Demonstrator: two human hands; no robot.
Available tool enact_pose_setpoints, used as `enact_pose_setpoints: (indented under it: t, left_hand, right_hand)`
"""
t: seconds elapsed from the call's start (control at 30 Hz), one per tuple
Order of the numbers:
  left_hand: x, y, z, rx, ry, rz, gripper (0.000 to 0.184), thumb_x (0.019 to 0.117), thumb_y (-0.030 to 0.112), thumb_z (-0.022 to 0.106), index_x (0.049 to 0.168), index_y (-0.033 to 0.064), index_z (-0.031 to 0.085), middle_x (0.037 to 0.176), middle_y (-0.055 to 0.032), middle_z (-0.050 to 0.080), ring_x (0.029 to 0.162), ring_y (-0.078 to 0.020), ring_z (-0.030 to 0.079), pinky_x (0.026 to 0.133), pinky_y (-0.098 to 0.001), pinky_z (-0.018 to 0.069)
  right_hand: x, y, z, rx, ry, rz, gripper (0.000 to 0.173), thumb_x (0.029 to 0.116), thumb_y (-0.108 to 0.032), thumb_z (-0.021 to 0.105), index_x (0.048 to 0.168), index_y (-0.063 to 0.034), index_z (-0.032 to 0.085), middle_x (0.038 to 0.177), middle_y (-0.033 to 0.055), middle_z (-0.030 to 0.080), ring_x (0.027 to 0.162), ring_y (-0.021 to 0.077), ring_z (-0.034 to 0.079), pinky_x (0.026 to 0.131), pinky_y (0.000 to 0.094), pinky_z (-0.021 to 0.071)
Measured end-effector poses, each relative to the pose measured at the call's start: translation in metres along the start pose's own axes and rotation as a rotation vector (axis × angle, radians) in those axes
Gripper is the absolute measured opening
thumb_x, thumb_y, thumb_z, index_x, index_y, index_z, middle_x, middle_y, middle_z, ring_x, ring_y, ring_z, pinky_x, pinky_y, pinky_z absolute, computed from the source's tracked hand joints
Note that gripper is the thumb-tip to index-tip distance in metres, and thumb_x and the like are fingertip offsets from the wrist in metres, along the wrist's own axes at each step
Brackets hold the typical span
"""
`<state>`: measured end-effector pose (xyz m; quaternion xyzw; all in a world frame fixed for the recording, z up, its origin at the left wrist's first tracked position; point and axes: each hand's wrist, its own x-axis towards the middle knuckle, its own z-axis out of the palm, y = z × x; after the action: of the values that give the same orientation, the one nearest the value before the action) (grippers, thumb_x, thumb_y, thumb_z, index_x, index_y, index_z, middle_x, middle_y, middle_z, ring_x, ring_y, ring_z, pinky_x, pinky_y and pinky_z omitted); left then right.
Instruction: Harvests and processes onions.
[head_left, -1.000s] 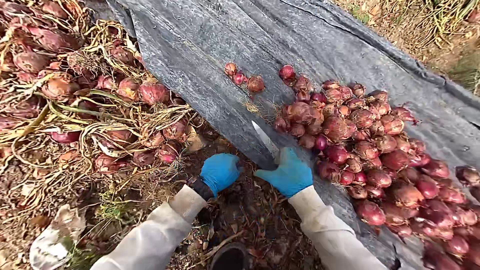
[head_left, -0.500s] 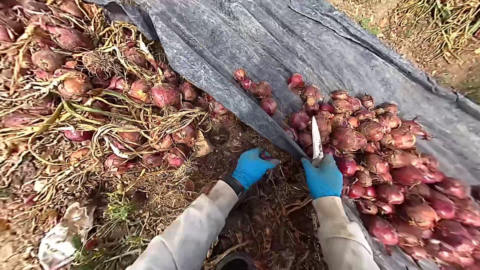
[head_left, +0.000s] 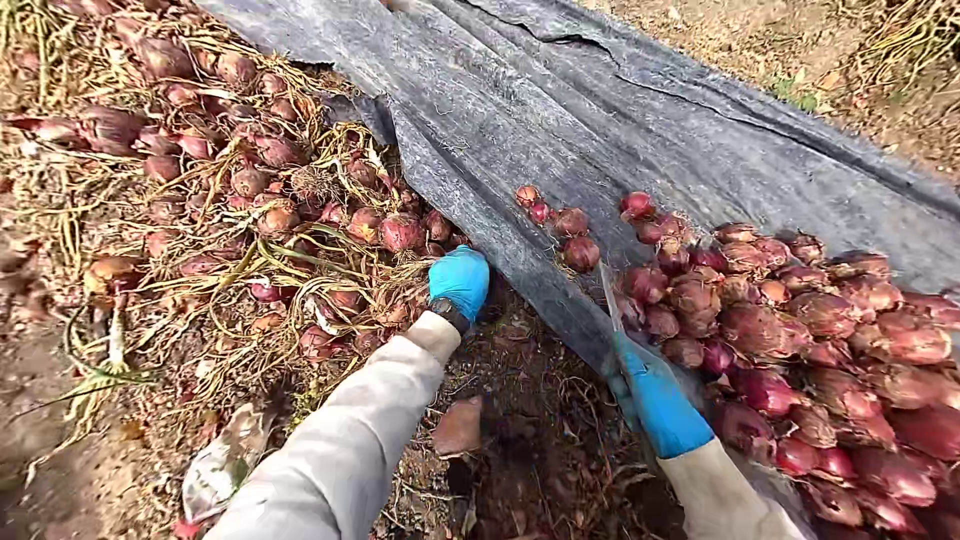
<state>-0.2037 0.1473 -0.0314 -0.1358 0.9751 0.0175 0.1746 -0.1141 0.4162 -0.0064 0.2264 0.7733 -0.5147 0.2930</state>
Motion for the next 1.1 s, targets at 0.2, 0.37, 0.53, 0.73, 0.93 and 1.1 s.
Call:
enact_pose_setpoints:
  t: [0.2,0.37,0.53,0.73,0.93,1.1]
  left_hand:
    - [-0.01,-0.004,0.003,-0.299,-0.16,0.179,0.036,0.1011,0.042,0.054,0.098,0.0135,0.075,0.1,-0.0122,0.074,0.099,-0.0337,0.071,0.082,-0.0613,0.0562]
    - [-0.139,-0.034,0.016,-1.267,-0.296,0.491,0.028,0.1054,0.027,0.052,0.103,0.009,0.073,0.096,-0.0046,0.074,0.082,-0.0174,0.072,0.079,-0.0396,0.0635]
    - [-0.204,-0.045,0.007,-1.806,-0.615,0.286,0.039,0.1045,0.024,0.04,0.081,0.0139,0.069,0.068,-0.0008,0.07,0.059,-0.0097,0.067,0.056,-0.0255,0.0577]
    - [-0.217,-0.066,-0.006,-1.227,-0.343,0.28,0.019,0.0896,0.034,0.075,0.089,0.0151,0.072,0.079,0.0065,0.07,0.073,-0.0032,0.067,0.068,-0.0267,0.0577]
    - [-0.245,-0.069,-0.034,-0.487,-0.12,0.629,0.037,0.1056,0.042,0.05,0.106,0.0131,0.074,0.097,-0.0051,0.073,0.09,-0.0187,0.071,0.079,-0.0449,0.0586]
    - [-0.247,-0.046,-0.009,-0.202,-0.388,0.589,0.037,0.1024,0.039,0.053,0.108,0.0056,0.069,0.101,-0.0176,0.073,0.097,-0.0382,0.071,0.081,-0.063,0.0542]
  right_hand:
    - [-0.053,0.08,0.028,0.212,-0.098,0.113,0.042,0.1104,-0.04,0.039,0.103,-0.0051,0.062,0.06,0.0007,0.05,0.043,0.0121,0.045,0.04,0.0301,0.0449]
    - [-0.058,0.067,0.037,0.486,-0.204,-0.086,0.044,0.1017,-0.048,0.043,0.113,-0.0074,0.055,0.068,-0.0021,0.055,0.051,0.0117,0.055,0.048,0.0305,0.0535]
    - [-0.082,0.024,0.041,0.28,-0.228,-0.367,0.071,0.091,-0.08,0.044,0.114,-0.0148,0.059,0.066,-0.0049,0.056,0.047,0.007,0.05,0.043,0.0265,0.0479]
    - [-0.108,0.047,0.056,0.258,-0.278,-0.351,0.047,0.1034,-0.055,0.04,0.093,-0.0156,0.062,0.058,-0.0081,0.047,0.043,0.0052,0.042,0.04,0.0248,0.0407]
    - [-0.114,0.092,0.076,0.317,-0.459,-0.122,0.047,0.0981,-0.058,0.049,0.1,-0.0124,0.057,0.06,-0.0047,0.046,0.042,0.0083,0.041,0.038,0.0258,0.04]
    - [-0.119,0.093,0.094,0.183,-0.136,-0.443,0.069,0.0847,-0.045,0.08,0.129,0.0041,0.06,0.113,0.0095,0.071,0.101,0.0101,0.069,0.094,0.0312,0.0571]
